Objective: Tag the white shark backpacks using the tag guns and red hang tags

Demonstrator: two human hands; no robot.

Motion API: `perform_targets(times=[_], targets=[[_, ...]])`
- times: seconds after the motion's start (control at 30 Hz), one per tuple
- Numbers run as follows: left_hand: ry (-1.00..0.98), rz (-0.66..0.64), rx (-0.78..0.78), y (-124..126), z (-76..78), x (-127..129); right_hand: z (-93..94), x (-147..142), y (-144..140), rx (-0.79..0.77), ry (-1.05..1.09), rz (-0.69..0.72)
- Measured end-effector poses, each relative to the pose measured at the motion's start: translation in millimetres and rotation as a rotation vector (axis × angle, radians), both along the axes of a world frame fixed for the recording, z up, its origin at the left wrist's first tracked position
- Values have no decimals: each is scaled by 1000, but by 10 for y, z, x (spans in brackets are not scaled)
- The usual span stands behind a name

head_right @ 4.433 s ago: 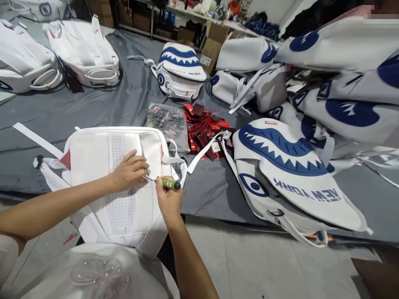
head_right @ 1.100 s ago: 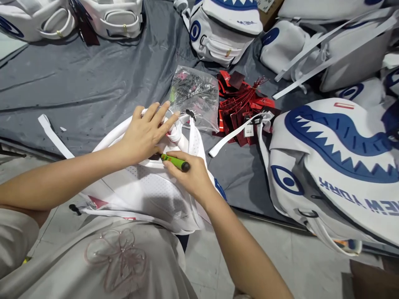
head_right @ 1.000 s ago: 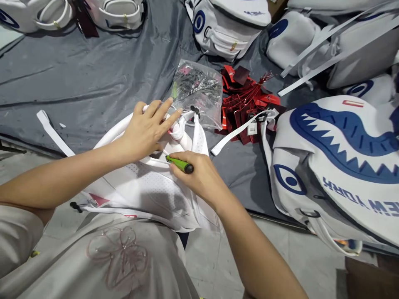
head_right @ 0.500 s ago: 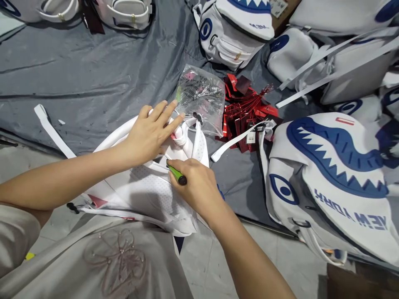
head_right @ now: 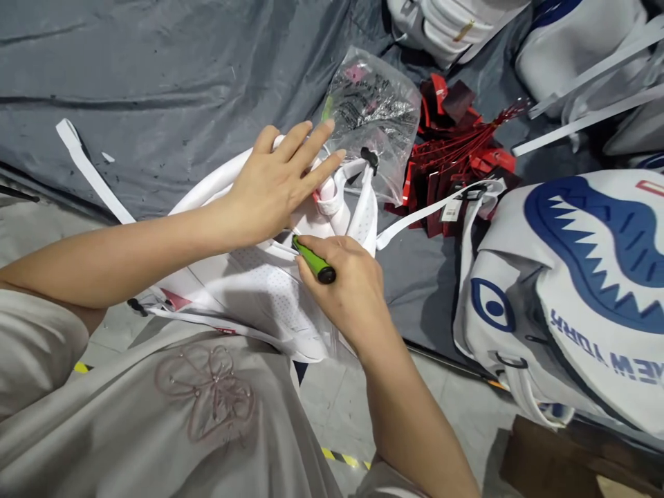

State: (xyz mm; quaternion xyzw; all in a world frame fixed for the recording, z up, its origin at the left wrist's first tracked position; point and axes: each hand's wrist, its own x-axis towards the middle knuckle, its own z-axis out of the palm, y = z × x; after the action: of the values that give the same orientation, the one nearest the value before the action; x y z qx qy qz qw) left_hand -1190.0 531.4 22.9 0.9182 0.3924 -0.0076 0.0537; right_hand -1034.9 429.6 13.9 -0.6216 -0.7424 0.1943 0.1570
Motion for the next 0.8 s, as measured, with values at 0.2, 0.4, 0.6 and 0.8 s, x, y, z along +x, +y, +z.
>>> perform_targets(times=[0.2,0.4,0.6,0.8], targets=[[3,-4,23,-5,21,-19,34,-71,-2,-22,-44,-36],[36,-10,65,-8,30,-28,-7,-58,-24,11,-53,-69],[-30,8,26,-7,-11,-33,-37,-72,-35,45,-120,-85],[-13,0,15,7,-36,-13,-86,-107,-19,98,-161,-47]])
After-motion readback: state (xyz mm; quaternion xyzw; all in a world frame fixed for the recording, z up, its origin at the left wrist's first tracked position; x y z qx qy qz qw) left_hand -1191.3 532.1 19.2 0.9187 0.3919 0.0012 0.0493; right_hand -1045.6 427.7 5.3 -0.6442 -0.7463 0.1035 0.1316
